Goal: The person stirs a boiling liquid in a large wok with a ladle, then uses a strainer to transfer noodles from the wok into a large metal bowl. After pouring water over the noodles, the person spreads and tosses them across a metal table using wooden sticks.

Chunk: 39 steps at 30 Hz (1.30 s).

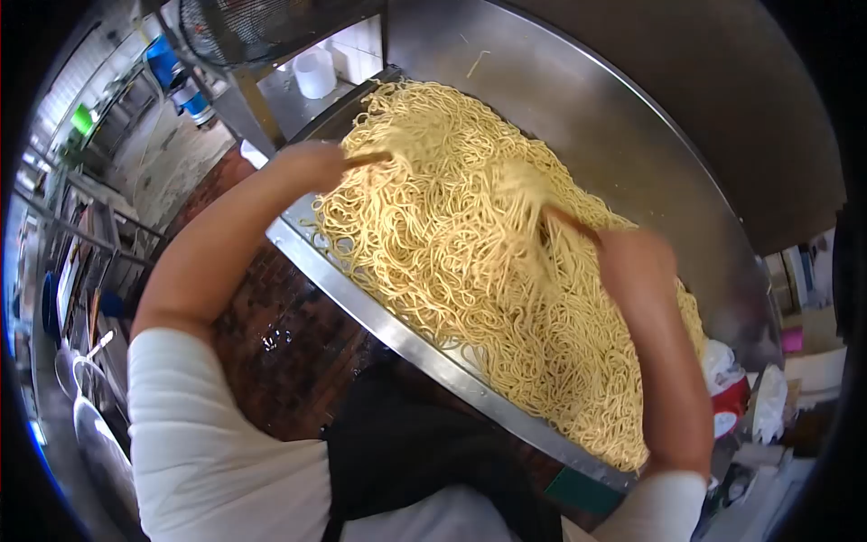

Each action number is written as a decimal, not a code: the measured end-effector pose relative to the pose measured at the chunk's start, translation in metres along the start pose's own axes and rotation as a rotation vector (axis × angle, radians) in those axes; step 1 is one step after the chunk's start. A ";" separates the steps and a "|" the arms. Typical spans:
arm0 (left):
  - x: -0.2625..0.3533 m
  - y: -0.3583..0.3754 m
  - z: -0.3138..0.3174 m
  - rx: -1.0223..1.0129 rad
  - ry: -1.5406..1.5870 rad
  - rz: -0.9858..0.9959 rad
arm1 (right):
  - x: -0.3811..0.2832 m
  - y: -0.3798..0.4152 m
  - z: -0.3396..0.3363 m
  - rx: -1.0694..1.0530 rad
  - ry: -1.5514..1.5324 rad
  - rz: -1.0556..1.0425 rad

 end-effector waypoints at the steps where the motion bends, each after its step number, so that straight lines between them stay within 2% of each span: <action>1: 0.034 -0.009 -0.026 0.057 -0.017 0.099 | -0.021 -0.030 -0.026 0.063 0.066 -0.035; 3: 0.080 -0.045 -0.039 0.224 0.076 0.300 | -0.038 -0.078 -0.034 0.026 0.065 0.073; 4: 0.094 -0.044 -0.036 0.125 0.056 0.301 | -0.039 -0.081 -0.023 0.033 0.068 0.094; 6: 0.092 -0.019 -0.006 -0.034 0.096 0.288 | -0.026 -0.066 0.022 0.022 -0.123 0.130; 7: 0.076 -0.004 0.006 -0.069 0.074 0.359 | -0.007 -0.052 0.056 -0.102 -0.211 0.194; 8: 0.046 0.012 0.014 -0.103 0.051 0.426 | 0.003 -0.024 0.075 -0.130 -0.224 0.168; 9: 0.005 0.036 0.005 -0.123 0.130 0.491 | 0.020 0.004 0.096 -0.084 -0.295 0.143; 10: -0.047 0.047 0.006 -0.268 0.315 0.470 | 0.031 0.047 0.093 -0.107 -0.465 0.164; 11: -0.089 0.081 -0.014 -0.294 0.363 0.344 | 0.047 0.083 0.090 -0.035 -0.540 0.118; 12: -0.136 0.095 -0.015 -0.360 0.530 0.300 | 0.064 0.114 0.085 -0.064 -0.576 0.126; 14: -0.169 0.130 -0.055 -0.153 0.574 0.056 | 0.094 0.166 0.059 -0.095 -0.653 0.189; 15: -0.167 0.120 -0.062 -0.142 0.564 0.057 | 0.111 0.187 0.050 -0.092 -0.696 0.242; 16: -0.160 0.091 -0.072 -0.080 0.439 0.093 | 0.119 0.204 0.031 -0.080 -0.648 0.276; 18: -0.126 0.005 -0.078 0.035 0.130 0.160 | 0.128 0.234 0.013 -0.037 -0.811 0.366; 19: -0.092 -0.028 -0.076 -0.038 -0.074 -0.012 | 0.121 0.243 -0.006 -0.016 -0.773 0.376; 20: -0.049 -0.065 -0.077 0.078 -0.078 0.096 | 0.114 0.250 -0.017 0.022 -0.785 0.368; 21: -0.008 -0.055 -0.090 0.154 0.060 0.083 | 0.107 0.253 -0.026 0.059 -0.795 0.356; 24: 0.069 -0.103 -0.085 0.155 0.036 0.310 | 0.076 0.226 -0.033 -0.054 -0.591 0.269; 25: 0.082 -0.088 -0.078 0.054 0.112 0.283 | 0.061 0.204 -0.021 -0.081 -0.470 0.226; 27: 0.097 -0.076 -0.065 0.126 -0.011 0.386 | 0.019 0.128 0.023 -0.207 -0.252 0.140; 29: 0.087 -0.061 -0.050 0.126 0.084 0.431 | -0.021 0.036 0.037 -0.048 -0.250 0.062; 30: 0.082 -0.051 -0.043 0.122 0.175 0.481 | -0.047 -0.009 0.030 -0.072 -0.275 0.041; 31: 0.073 -0.039 -0.045 0.105 0.192 0.461 | -0.066 -0.048 0.034 -0.092 -0.462 0.040; 32: 0.061 -0.024 -0.056 0.101 0.209 0.437 | -0.092 -0.064 0.020 0.020 -0.529 -0.037; 34: 0.037 0.003 -0.066 0.172 0.103 0.407 | -0.124 -0.078 0.031 -0.018 -0.561 -0.109; 36: 0.004 0.023 -0.063 0.117 0.006 0.294 | -0.120 -0.043 0.037 -0.080 -0.530 -0.123; 38: -0.031 0.048 -0.064 -0.004 -0.020 0.378 | -0.088 0.007 0.042 -0.145 -0.529 -0.162; 39: -0.048 0.071 -0.073 -0.134 -0.001 0.305 | -0.058 0.031 0.041 -0.163 -0.610 -0.201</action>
Point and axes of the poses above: each hand's wrist, its own y-axis away from the middle knuckle, its own z-axis out of the palm, x = y × z, the point moved 10 cm from there along -y, towards the middle knuckle, and after that the axes turned 11 degrees about -x, right-handed, at the moved point
